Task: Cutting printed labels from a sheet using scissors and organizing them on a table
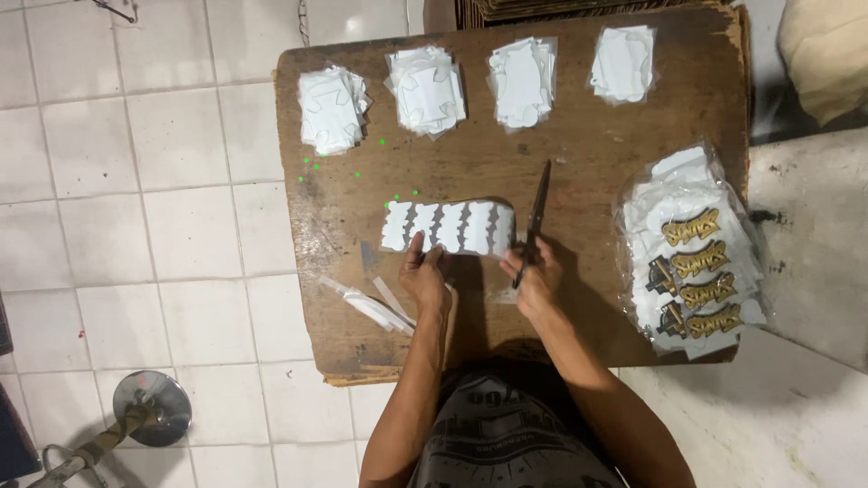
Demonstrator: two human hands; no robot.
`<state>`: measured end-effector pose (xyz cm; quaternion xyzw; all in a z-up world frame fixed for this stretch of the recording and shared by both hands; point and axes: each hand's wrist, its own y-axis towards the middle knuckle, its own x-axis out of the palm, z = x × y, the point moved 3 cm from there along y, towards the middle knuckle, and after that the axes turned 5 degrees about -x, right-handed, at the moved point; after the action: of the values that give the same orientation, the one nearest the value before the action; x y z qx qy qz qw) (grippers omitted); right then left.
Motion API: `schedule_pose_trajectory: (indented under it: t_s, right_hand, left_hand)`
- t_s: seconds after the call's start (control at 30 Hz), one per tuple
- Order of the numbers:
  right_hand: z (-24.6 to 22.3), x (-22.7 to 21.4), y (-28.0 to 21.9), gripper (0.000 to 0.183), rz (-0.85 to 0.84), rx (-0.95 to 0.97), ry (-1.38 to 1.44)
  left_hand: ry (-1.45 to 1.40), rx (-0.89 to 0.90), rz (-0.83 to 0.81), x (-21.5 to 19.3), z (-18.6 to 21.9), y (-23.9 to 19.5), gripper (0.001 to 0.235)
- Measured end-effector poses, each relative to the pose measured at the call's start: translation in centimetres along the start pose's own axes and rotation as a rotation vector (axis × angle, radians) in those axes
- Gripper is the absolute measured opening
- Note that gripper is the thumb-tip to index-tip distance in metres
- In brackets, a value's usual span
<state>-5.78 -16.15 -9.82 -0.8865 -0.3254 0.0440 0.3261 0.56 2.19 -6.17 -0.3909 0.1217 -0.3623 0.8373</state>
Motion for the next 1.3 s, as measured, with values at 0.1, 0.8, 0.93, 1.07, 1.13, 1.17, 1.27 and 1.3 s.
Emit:
schedule_pose_trajectory:
  t_s: [0.1,0.8,0.93,1.07,1.13,1.17,1.27,1.3]
  right_hand:
    - [-0.2,0.4,1.4,0.077,0.037,-0.109,-0.058]
    - [-7.2,-6.8,-12.7,0.058,-0.454,0.136,-0.208]
    - [-6.0,-6.3,-14.1,0.049,-0.478,0.236,-0.18]
    - [-5.3,-4.4,-12.6,0.043,-0.507,0.13,-0.117]
    - [-4.6,-4.0,-11.7,0.045,-0.495,0.142,-0.087]
    - [-4.7,-3.6,-11.6,0.045,-0.479,0.162,-0.076]
    - [-4.4,-2.9,-11.2,0.048,-0.432,0.198,-0.078]
    - [-4.2,-2.9,-11.2,0.051,-0.401,0.21,-0.085]
  left_hand:
    - [-0.072,-0.052,-0.021,1.4,2.6,-3.7,0.056]
    - [0.249,0.111,-0.214,5.7,-3.7,-2.0,0.058]
    - [0.275,0.119,-0.203,6.1,-3.3,-2.6,0.058]
    - [0.221,0.073,-0.2,6.2,-2.2,-3.6,0.057]
    - [0.222,0.061,-0.192,6.2,-2.0,-3.8,0.057]
    - [0.21,0.056,-0.199,6.1,-2.1,-3.8,0.058]
    - [0.196,0.045,-0.196,5.6,-3.1,-3.1,0.058]
    - [0.196,0.044,-0.191,5.2,-3.6,-2.9,0.058]
